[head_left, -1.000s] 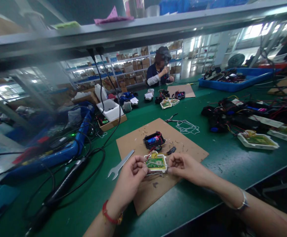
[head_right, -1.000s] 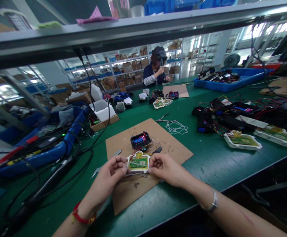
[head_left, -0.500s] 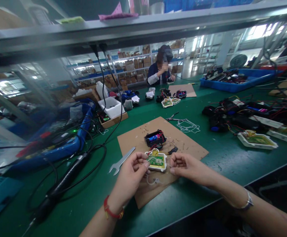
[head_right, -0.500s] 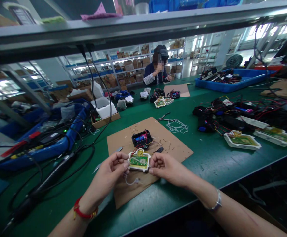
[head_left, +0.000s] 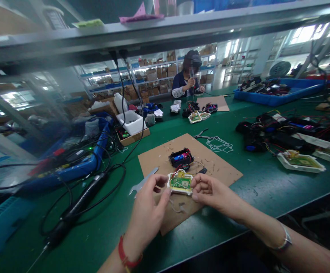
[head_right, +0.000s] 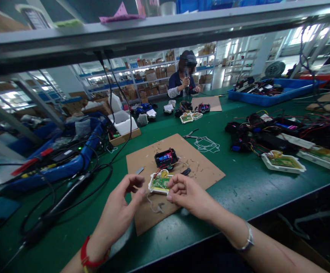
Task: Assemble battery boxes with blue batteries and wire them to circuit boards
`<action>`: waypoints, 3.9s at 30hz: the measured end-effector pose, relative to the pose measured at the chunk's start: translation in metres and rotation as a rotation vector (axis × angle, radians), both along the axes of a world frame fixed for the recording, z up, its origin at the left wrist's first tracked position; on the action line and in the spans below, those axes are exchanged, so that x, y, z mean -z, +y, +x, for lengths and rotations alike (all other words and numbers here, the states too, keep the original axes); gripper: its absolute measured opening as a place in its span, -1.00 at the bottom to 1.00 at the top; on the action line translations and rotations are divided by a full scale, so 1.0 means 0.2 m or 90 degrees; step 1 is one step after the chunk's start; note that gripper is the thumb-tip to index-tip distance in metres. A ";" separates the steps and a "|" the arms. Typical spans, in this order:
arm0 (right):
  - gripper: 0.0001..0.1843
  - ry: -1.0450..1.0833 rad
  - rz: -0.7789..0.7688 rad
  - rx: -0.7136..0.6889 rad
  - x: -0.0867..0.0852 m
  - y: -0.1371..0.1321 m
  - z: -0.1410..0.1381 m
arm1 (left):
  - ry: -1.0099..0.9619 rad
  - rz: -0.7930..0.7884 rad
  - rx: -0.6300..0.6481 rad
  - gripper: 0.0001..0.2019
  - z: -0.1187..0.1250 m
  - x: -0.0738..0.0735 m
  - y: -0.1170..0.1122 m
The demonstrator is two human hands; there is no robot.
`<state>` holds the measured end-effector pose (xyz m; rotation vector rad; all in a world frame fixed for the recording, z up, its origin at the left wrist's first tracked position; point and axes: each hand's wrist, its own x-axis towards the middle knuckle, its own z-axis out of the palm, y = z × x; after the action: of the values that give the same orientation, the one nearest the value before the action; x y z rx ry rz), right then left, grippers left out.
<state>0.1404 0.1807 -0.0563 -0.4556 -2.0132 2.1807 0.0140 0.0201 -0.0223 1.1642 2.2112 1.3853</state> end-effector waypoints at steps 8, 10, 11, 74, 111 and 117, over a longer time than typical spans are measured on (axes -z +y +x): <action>-0.72 0.122 0.131 0.061 -0.13 -0.04 -0.01 | -0.136 -0.031 0.133 -0.93 0.12 -0.11 0.05; -0.63 0.155 0.193 0.026 -0.15 -0.03 -0.01 | -0.225 0.000 0.154 -0.89 0.09 -0.13 0.05; -0.60 0.152 0.201 -0.023 -0.15 -0.03 0.00 | -0.275 0.012 0.173 -0.86 0.06 -0.13 0.04; -0.88 -0.014 0.568 0.279 0.20 0.37 0.09 | 0.055 0.014 0.113 -0.81 -0.02 0.28 0.33; -0.79 0.020 0.037 0.032 0.03 0.60 -0.40 | -0.163 -0.022 0.043 -0.79 -0.39 0.14 0.47; -0.89 0.098 0.142 0.093 0.07 0.57 -0.39 | -0.094 -0.067 0.060 -0.87 -0.41 0.17 0.39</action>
<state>0.0631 0.2956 -0.0706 -0.3793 -2.0399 1.8220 -0.0674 0.0985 -0.0568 1.0785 2.0724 1.2594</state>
